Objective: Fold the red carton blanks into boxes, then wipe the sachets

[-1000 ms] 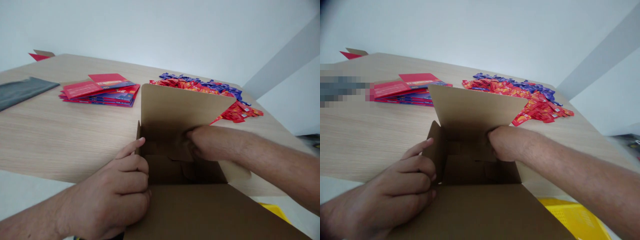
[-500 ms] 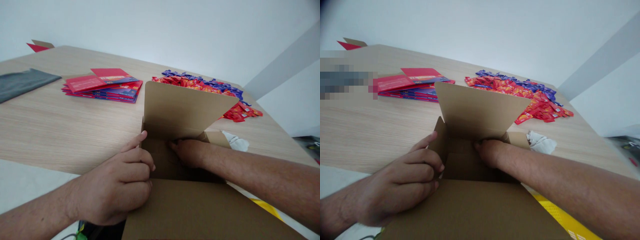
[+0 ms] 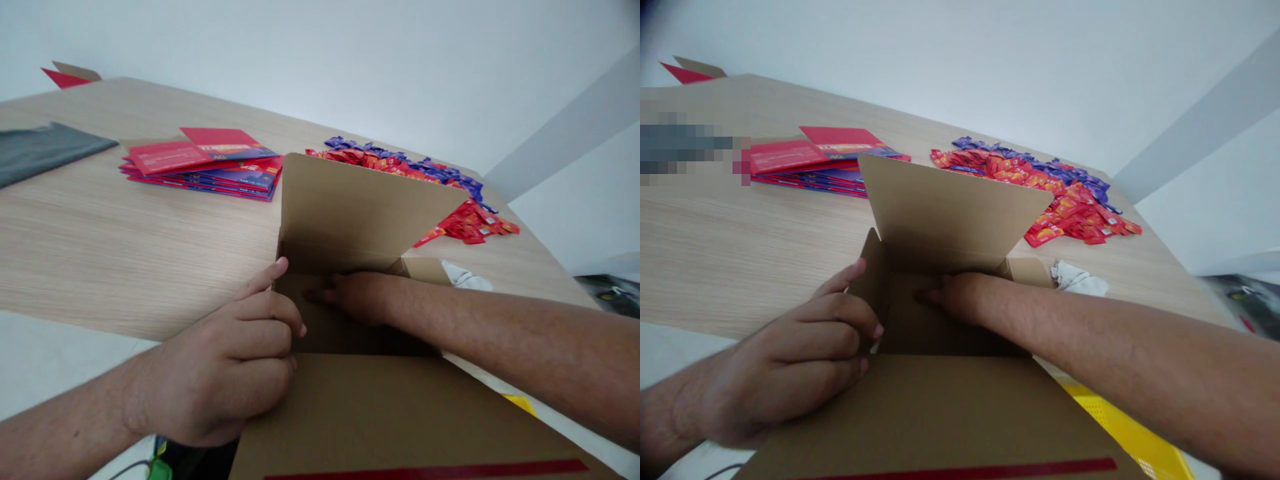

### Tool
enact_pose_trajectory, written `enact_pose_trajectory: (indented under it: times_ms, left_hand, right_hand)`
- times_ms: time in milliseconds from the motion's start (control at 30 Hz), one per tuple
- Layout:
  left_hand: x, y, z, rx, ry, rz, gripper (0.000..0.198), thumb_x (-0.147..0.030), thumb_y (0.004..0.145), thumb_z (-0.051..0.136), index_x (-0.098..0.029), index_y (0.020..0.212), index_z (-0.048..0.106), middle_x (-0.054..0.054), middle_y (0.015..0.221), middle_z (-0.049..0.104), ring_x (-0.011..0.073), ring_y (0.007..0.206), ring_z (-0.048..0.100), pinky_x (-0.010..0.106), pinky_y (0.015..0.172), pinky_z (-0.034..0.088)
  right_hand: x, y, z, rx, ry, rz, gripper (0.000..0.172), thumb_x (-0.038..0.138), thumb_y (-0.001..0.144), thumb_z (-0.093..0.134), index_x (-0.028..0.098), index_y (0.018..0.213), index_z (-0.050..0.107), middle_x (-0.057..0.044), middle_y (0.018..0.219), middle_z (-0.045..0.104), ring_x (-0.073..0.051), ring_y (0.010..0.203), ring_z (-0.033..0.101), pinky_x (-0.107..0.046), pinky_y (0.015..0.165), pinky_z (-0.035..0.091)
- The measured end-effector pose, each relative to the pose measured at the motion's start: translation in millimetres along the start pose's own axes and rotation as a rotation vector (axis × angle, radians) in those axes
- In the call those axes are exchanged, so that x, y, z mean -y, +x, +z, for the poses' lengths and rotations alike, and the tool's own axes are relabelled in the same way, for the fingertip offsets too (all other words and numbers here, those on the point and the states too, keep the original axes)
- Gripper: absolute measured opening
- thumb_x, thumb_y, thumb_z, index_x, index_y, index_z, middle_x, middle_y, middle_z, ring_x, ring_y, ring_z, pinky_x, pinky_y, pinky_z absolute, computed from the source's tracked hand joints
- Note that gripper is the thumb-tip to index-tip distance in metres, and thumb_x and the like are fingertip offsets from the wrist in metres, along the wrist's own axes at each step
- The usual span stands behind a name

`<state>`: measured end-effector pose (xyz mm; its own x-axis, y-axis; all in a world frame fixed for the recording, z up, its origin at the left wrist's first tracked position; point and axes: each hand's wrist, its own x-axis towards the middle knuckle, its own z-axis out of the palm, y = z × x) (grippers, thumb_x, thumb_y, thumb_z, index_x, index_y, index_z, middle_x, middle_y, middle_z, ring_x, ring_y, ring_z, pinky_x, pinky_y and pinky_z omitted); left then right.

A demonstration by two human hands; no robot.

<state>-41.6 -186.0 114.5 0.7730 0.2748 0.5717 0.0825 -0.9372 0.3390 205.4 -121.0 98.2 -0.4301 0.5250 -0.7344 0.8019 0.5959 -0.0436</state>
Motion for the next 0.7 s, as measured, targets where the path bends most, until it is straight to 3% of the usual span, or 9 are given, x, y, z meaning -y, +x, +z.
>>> enact_pose_trajectory:
  times_ms: [100,200,300,400,533,700]
  left_hand:
    - [-0.1,0.3,0.8,-0.010,-0.008,-0.003,0.024,-0.010,0.094,0.046,-0.020,0.082,0.065,0.002,0.079,0.066,0.0199,0.104,0.067,0.060,0.131,0.018]
    - [-0.7,-0.9,0.3,-0.008,0.001,-0.019,0.023,-0.009,0.094,0.048,-0.021,0.081,0.064,0.001,0.079,0.066,0.0199,0.103,0.067,0.060,0.131,0.020]
    - [-1.7,-2.5,-0.8,-0.008,0.017,-0.030,0.024,-0.008,0.094,0.047,-0.020,0.085,0.065,0.002,0.079,0.067,0.0202,0.102,0.067,0.062,0.130,0.021]
    - [-2.4,-4.0,-1.3,-0.004,0.023,-0.031,0.025,-0.009,0.095,0.045,-0.019,0.089,0.067,0.003,0.079,0.067,0.0210,0.102,0.067,0.064,0.129,0.021]
    - [-2.4,-5.0,-0.7,-0.008,0.021,-0.041,0.025,-0.009,0.095,0.045,-0.019,0.090,0.067,0.003,0.080,0.068,0.0213,0.103,0.067,0.065,0.129,0.022]
    - [-2.7,-4.8,-0.4,-0.005,0.037,-0.030,0.023,-0.008,0.093,0.047,-0.019,0.089,0.067,0.002,0.079,0.068,0.0210,0.102,0.067,0.063,0.130,0.021]
  right_hand:
    - [0.5,0.0,-5.7,0.022,-0.036,-0.032,0.095,0.018,0.087,0.073,0.050,0.163,0.026,-0.013,0.164,0.042,-0.041,0.132,0.061,-0.050,0.103,0.050]
    - [6.7,2.7,-1.8,-0.007,-0.055,-0.021,0.072,0.026,0.099,0.058,0.048,0.162,0.031,-0.016,0.160,0.046,-0.039,0.121,0.067,-0.051,0.094,0.055]
    - [12.3,8.3,9.1,-0.147,-0.142,-0.066,0.058,0.025,0.103,0.048,0.040,0.159,0.042,-0.017,0.160,0.046,-0.037,0.116,0.069,-0.048,0.086,0.058]
    - [13.2,14.0,16.4,-0.266,-0.240,-0.175,0.053,0.023,0.102,0.049,0.029,0.154,0.051,-0.014,0.165,0.042,-0.035,0.122,0.065,-0.046,0.090,0.058]
    - [11.6,15.8,13.7,-0.265,-0.284,-0.219,0.046,0.018,0.102,0.047,0.025,0.146,0.058,-0.012,0.157,0.053,-0.030,0.110,0.070,-0.042,0.084,0.058]
    - [10.6,12.0,11.8,-0.282,-0.327,-0.263,0.045,0.018,0.101,0.049,0.024,0.144,0.061,-0.008,0.167,0.041,-0.029,0.111,0.070,-0.042,0.085,0.058]
